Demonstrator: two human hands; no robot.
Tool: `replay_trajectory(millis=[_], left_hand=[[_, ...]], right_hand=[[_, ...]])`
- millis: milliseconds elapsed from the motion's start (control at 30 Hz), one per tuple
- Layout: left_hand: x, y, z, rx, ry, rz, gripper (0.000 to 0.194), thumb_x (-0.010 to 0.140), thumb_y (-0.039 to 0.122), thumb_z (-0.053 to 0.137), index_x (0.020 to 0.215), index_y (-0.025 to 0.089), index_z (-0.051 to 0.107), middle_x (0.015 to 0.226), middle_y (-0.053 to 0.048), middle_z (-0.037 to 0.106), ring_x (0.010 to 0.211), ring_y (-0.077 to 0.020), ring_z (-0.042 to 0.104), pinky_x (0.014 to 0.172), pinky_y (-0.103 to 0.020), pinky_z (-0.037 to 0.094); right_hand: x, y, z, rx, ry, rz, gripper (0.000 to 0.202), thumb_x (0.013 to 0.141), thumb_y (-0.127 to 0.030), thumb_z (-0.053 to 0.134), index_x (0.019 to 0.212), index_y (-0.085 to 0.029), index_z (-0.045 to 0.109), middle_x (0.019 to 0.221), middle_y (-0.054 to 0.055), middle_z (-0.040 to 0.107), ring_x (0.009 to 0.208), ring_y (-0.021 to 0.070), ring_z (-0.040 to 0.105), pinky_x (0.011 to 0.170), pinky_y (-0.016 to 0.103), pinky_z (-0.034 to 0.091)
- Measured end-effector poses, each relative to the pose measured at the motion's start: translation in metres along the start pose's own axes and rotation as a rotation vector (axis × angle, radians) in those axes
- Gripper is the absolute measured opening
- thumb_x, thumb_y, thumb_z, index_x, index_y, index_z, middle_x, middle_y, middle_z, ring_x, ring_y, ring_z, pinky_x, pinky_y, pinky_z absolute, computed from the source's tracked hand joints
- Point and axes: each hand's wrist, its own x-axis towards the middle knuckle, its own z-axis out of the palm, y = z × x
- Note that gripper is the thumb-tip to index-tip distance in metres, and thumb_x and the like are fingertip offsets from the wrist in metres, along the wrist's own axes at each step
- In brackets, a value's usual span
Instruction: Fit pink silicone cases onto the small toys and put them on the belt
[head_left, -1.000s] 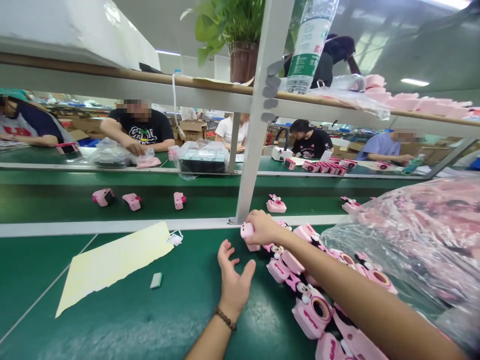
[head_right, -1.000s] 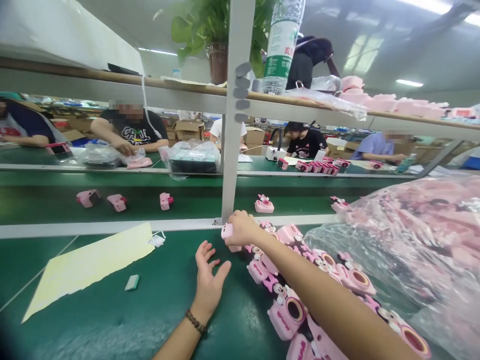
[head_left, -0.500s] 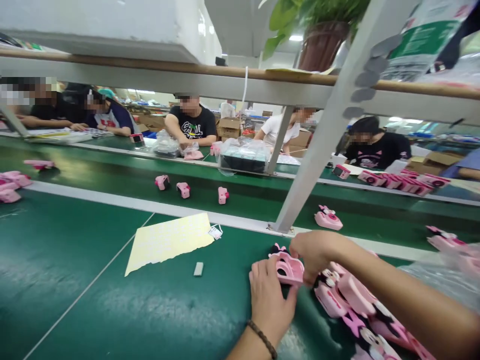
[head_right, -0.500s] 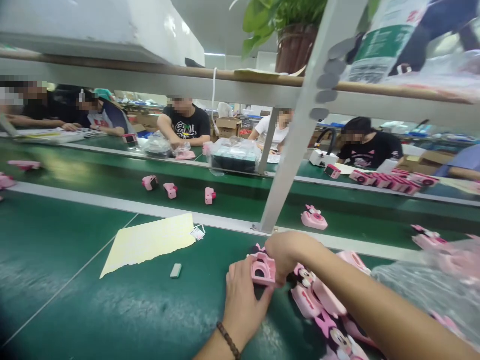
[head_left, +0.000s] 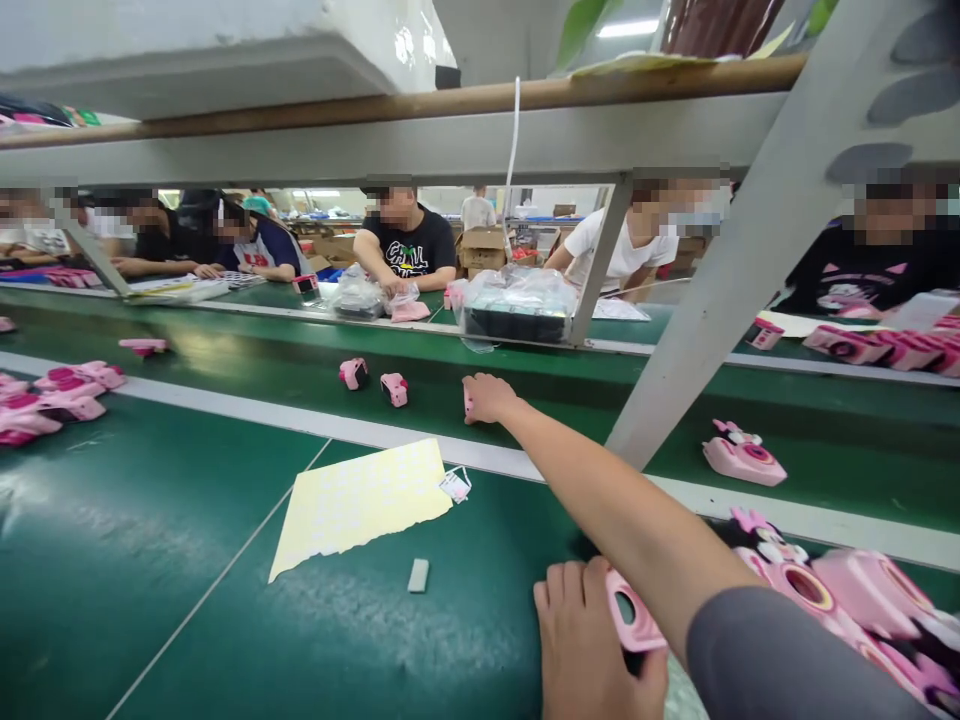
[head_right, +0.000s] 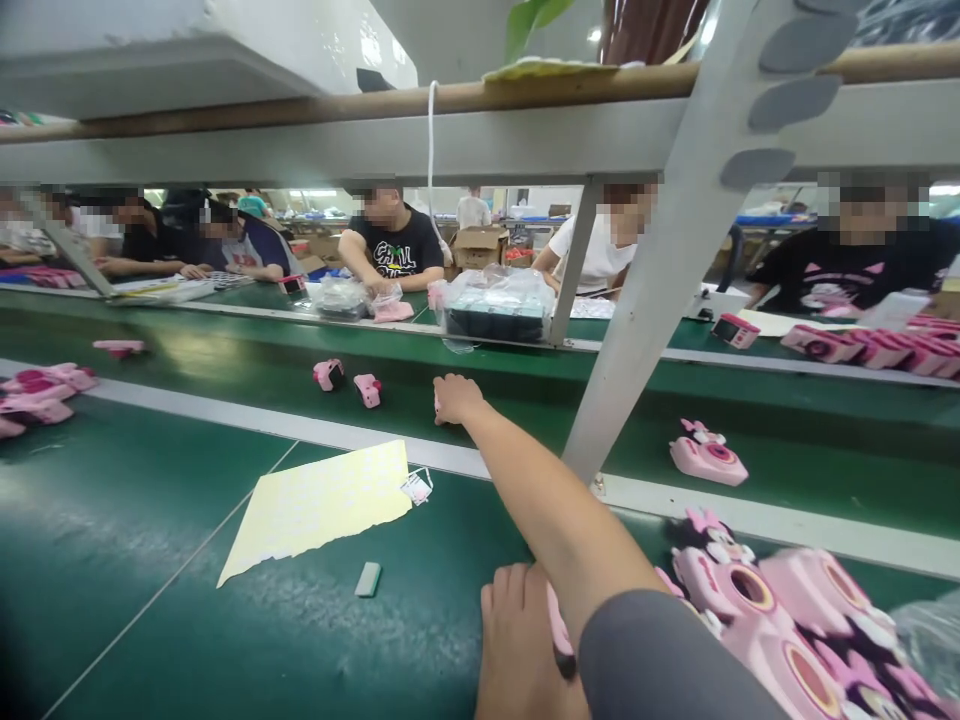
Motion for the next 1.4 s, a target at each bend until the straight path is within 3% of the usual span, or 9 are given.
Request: replay_trajectory(millis=[133, 233, 300, 433, 533, 633, 767, 1067, 1400], left_hand=[[0.001, 0.01, -0.017, -0.046, -0.126, 0.095, 0.038, 0.074, 0.039, 0.072, 0.109, 0.029, 0.059, 0.104, -0.004, 0.063, 0.097, -0.0272, 0.052, 0.087, -0.043, 0.036], [0.007, 0.017, -0.032, -0.041, -0.293, 0.146, 0.051, 0.064, 0.04, 0.081, 0.109, 0.029, 0.06, 0.106, 0.0, 0.066, 0.099, -0.0259, 0.056, 0.088, -0.04, 0.039], [0.012, 0.021, -0.043, -0.022, -0.448, 0.209, 0.06, 0.06, 0.042, 0.084, 0.113, 0.03, 0.06, 0.111, 0.0, 0.067, 0.102, -0.0269, 0.058, 0.092, -0.04, 0.04], [0.02, 0.025, -0.068, 0.05, -0.818, 0.282, 0.051, 0.057, 0.04, 0.085, 0.102, 0.027, 0.066, 0.102, 0.001, 0.071, 0.094, -0.0259, 0.062, 0.087, -0.037, 0.044], [0.016, 0.022, -0.081, 0.019, -0.973, 0.272, 0.058, 0.056, 0.032, 0.085, 0.109, 0.029, 0.064, 0.104, 0.003, 0.071, 0.095, -0.0231, 0.063, 0.086, -0.032, 0.044], [0.009, 0.019, -0.088, -0.085, -1.015, 0.261, 0.06, 0.061, 0.027, 0.082, 0.117, 0.029, 0.061, 0.11, 0.003, 0.068, 0.098, -0.0205, 0.062, 0.084, -0.028, 0.044], [0.006, 0.016, -0.089, -0.12, -1.037, 0.266, 0.061, 0.062, 0.025, 0.082, 0.119, 0.027, 0.06, 0.109, 0.002, 0.067, 0.095, -0.0192, 0.061, 0.08, -0.026, 0.045], [0.006, 0.018, -0.089, -0.167, -1.077, 0.268, 0.066, 0.064, 0.018, 0.078, 0.126, 0.029, 0.058, 0.115, 0.001, 0.067, 0.101, -0.0209, 0.062, 0.086, -0.029, 0.047], [0.009, 0.015, -0.087, -0.133, -1.077, 0.263, 0.067, 0.064, 0.023, 0.081, 0.127, 0.029, 0.057, 0.115, 0.001, 0.067, 0.101, -0.0213, 0.062, 0.089, -0.031, 0.047]], right_hand=[[-0.062, 0.01, -0.035, 0.116, -0.02, -0.1, 0.073, 0.066, -0.048, 0.082, 0.128, -0.02, 0.055, 0.123, 0.011, 0.062, 0.109, 0.0295, 0.059, 0.088, 0.036, 0.048], [-0.161, 0.028, -0.063, 0.444, -0.124, -0.158, 0.071, 0.067, -0.053, 0.081, 0.127, -0.024, 0.056, 0.115, 0.005, 0.066, 0.098, 0.0239, 0.063, 0.081, 0.032, 0.05], [-0.241, 0.038, -0.068, 0.698, -0.206, -0.094, 0.07, 0.067, -0.049, 0.082, 0.126, -0.023, 0.056, 0.107, 0.004, 0.068, 0.094, 0.0237, 0.064, 0.078, 0.032, 0.05], [-0.373, 0.032, -0.036, 1.157, -0.089, 0.166, 0.071, 0.069, -0.049, 0.081, 0.129, -0.022, 0.055, 0.12, 0.007, 0.064, 0.107, 0.0267, 0.061, 0.089, 0.037, 0.048], [-0.42, 0.012, -0.002, 1.135, -0.044, 0.308, 0.072, 0.066, -0.047, 0.084, 0.128, -0.023, 0.057, 0.117, 0.006, 0.064, 0.106, 0.0276, 0.061, 0.091, 0.038, 0.048], [-0.432, -0.008, 0.018, 0.932, -0.021, 0.356, 0.075, 0.064, -0.044, 0.086, 0.131, -0.027, 0.058, 0.123, 0.006, 0.06, 0.111, 0.0288, 0.056, 0.098, 0.04, 0.043], [-0.431, -0.012, 0.021, 0.809, 0.024, 0.301, 0.076, 0.066, -0.047, 0.084, 0.134, -0.028, 0.057, 0.127, 0.007, 0.05, 0.119, 0.0282, 0.048, 0.106, 0.039, 0.037], [-0.403, 0.004, -0.02, 0.627, -0.307, 0.178, 0.064, 0.072, -0.057, 0.076, 0.129, -0.032, 0.062, 0.11, 0.004, 0.049, 0.101, 0.0234, 0.056, 0.089, 0.033, 0.044], [-0.379, 0.001, -0.04, 0.485, -0.449, 0.172, 0.055, 0.073, -0.063, 0.071, 0.112, -0.024, 0.069, 0.102, 0.005, 0.056, 0.09, 0.0233, 0.059, 0.081, 0.032, 0.043]])
